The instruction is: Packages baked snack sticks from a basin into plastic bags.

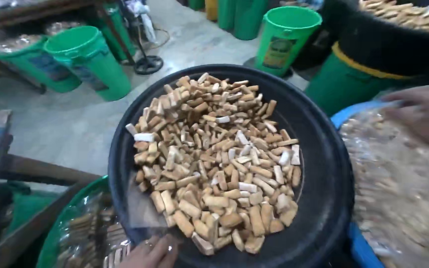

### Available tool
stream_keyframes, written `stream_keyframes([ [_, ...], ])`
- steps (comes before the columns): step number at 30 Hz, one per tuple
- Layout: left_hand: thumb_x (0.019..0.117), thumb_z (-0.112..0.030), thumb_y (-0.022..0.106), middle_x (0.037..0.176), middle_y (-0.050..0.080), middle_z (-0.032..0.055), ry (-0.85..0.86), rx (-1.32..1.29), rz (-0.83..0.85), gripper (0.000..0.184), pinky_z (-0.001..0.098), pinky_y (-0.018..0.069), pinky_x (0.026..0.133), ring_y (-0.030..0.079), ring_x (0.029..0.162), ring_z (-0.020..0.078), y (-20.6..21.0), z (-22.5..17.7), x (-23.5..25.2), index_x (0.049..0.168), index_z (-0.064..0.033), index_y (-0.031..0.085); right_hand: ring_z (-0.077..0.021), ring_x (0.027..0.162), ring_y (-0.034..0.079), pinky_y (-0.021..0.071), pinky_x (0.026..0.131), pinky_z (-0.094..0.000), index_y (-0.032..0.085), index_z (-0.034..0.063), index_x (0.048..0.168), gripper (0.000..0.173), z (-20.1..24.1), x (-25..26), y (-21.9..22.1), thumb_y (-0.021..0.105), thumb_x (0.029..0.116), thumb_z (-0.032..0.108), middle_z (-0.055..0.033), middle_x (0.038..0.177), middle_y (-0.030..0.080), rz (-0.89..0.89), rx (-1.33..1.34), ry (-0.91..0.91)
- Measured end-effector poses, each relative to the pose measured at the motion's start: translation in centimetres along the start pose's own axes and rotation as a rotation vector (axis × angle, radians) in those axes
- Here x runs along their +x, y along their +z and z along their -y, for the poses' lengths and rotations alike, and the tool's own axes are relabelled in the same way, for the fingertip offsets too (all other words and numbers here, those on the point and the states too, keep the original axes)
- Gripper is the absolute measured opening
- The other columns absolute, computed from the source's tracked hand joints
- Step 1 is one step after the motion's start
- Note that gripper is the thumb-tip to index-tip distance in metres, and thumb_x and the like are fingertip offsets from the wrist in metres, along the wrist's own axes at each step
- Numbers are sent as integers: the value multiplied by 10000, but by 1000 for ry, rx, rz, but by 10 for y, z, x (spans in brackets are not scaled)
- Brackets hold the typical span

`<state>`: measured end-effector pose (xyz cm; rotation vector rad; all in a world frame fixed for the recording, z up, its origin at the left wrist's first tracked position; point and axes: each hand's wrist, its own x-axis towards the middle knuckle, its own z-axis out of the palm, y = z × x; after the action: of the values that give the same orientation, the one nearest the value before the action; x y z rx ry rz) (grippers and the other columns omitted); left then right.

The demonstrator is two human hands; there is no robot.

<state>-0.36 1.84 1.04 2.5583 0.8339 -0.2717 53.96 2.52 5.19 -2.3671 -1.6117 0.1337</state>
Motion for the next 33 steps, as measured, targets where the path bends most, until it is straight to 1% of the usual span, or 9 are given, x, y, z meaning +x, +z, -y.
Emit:
stream_keyframes([
  [2,946,95,573,1224,655,254,23,88,-66,324,524,579,874,679,1055,439,4,0,-4,1250,31,663,-426,1062,669,510,935,-639,692,-2,1218,234,83,10,43,613,1025,105,-243,1165,686,247,65,-236],
  [5,887,101,621,981,682,228,-12,234,-206,161,496,598,744,701,905,417,7,5,-6,1021,54,698,-426,1211,619,445,1048,-612,649,11,1329,323,182,23,120,469,1078,108,-248,1286,655,634,54,-565],
  [10,962,-76,640,919,658,224,-169,65,-406,108,489,577,538,686,664,379,25,-2,-5,988,19,684,-484,1353,478,413,1095,-612,557,-72,1374,373,274,33,214,461,1014,-57,-306,1422,510,545,-152,-735],
  [16,1056,-161,490,744,640,182,-208,-482,-571,381,431,550,651,657,687,274,39,1,4,817,82,662,-480,1382,443,371,1110,-628,534,-46,1397,419,271,48,260,508,981,-84,-289,1465,481,388,-227,-843],
  [20,1047,-116,445,815,641,47,-156,-861,-729,322,298,561,709,628,732,100,8,15,19,856,20,665,-478,1203,613,504,1011,-592,627,-55,1234,258,244,49,262,518,1003,-18,-279,1225,655,163,-36,-1036],
  [22,1039,-134,479,862,701,1,-121,-922,-894,219,283,611,595,686,680,93,-20,24,28,954,-36,656,-432,1102,688,572,929,-533,635,-64,1239,268,232,38,249,496,1033,37,-267,1167,690,50,75,-940],
  [26,979,-111,604,745,665,-115,-38,-903,-1347,129,236,608,572,674,623,37,-79,26,70,884,-158,530,-425,1199,625,508,1022,-532,570,4,1405,371,214,29,213,440,1070,93,-278,1378,566,359,111,-485],
  [30,1016,-45,559,870,635,-34,159,-922,-1490,202,274,626,637,677,688,78,-116,32,125,1179,-89,448,-415,1260,581,476,1062,-531,552,-9,1392,387,215,33,212,542,1015,78,-272,1405,539,474,102,-361],
  [33,1030,-91,563,970,647,30,39,-754,-1496,237,259,574,708,648,782,72,-113,48,160,1259,-28,559,-416,1284,574,443,1093,-556,535,-24,1406,399,221,39,205,554,1033,118,-263,1374,582,501,65,-319],
])
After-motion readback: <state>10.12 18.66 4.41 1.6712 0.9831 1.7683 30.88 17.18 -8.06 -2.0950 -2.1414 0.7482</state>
